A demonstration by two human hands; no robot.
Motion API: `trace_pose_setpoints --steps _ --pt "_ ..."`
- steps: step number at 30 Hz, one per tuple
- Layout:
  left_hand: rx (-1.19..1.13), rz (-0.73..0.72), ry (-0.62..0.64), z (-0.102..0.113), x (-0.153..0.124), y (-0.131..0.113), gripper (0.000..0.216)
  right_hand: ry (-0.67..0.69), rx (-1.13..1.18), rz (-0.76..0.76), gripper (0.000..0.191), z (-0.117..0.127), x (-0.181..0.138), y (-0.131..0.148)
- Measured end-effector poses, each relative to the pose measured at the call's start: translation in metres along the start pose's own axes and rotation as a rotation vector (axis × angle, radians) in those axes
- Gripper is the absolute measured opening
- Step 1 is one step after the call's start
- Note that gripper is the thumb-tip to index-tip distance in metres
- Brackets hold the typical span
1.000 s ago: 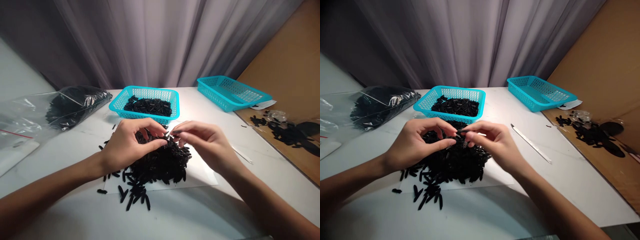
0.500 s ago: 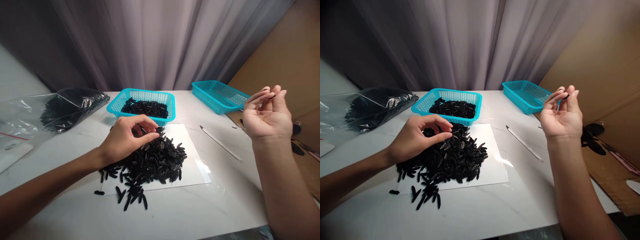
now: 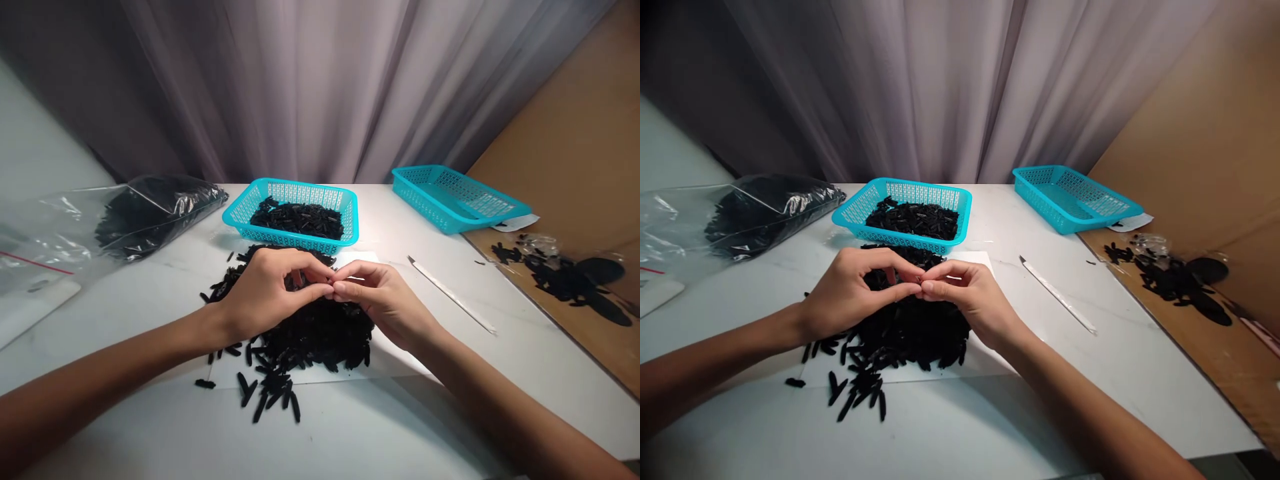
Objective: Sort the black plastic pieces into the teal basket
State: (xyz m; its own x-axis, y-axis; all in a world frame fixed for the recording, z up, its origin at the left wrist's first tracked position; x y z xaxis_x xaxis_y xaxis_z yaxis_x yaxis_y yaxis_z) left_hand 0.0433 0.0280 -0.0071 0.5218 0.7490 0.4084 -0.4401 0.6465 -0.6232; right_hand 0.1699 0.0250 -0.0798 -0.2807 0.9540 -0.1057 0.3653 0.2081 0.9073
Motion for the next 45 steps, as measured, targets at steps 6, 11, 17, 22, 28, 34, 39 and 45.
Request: trace_pose_setpoints --steps 6,11,17,22,28,34,39,45 --pt "-0.028 0.0 -0.069 0.005 -0.002 0.002 0.004 -0.01 0.033 -0.018 0.022 0.005 -0.001 0.004" --pt "-0.063 0.004 -0.124 0.011 -0.003 0.001 0.004 0.003 -0.001 -0.042 0.018 0.006 -0.003 0.003" --pt "-0.108 -0.021 -0.133 0.012 -0.002 -0.001 0.008 -0.023 -0.015 -0.013 0.017 0.006 -0.004 0.008" --pt "-0.123 0.0 -0.135 0.012 -0.002 0.001 0.012 -0.006 0.011 0.0 0.014 0.002 -0.006 0.011" --pt "-0.091 -0.018 -0.123 0.012 -0.003 -0.003 0.011 -0.013 -0.006 0.023 0.013 0.003 -0.007 0.014" --pt "-0.095 0.001 -0.111 0.01 -0.001 -0.002 0.01 -0.045 -0.045 0.049 0.015 0.004 -0.009 0.017" --pt "-0.103 0.004 -0.115 0.011 -0.001 -0.003 0.009 -0.014 -0.017 0.014 0.015 0.001 -0.009 0.013" --pt "-0.076 0.0 -0.122 0.012 -0.004 -0.003 0.009 0.023 -0.053 -0.028 0.01 -0.002 -0.01 0.011"
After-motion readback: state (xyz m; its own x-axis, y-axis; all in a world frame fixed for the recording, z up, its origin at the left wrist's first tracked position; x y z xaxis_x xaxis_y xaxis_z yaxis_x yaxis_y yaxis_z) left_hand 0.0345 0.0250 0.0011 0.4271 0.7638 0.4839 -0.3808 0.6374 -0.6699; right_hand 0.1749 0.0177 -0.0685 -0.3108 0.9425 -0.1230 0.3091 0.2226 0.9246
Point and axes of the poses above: each hand's wrist, its own x-axis towards the middle knuckle, its own z-axis out of the back of the hand, y = z × x, the point moved 9 cm from there along x, towards the middle knuckle, and after that the axes turned 8 degrees about x, right-handed, at the moved point
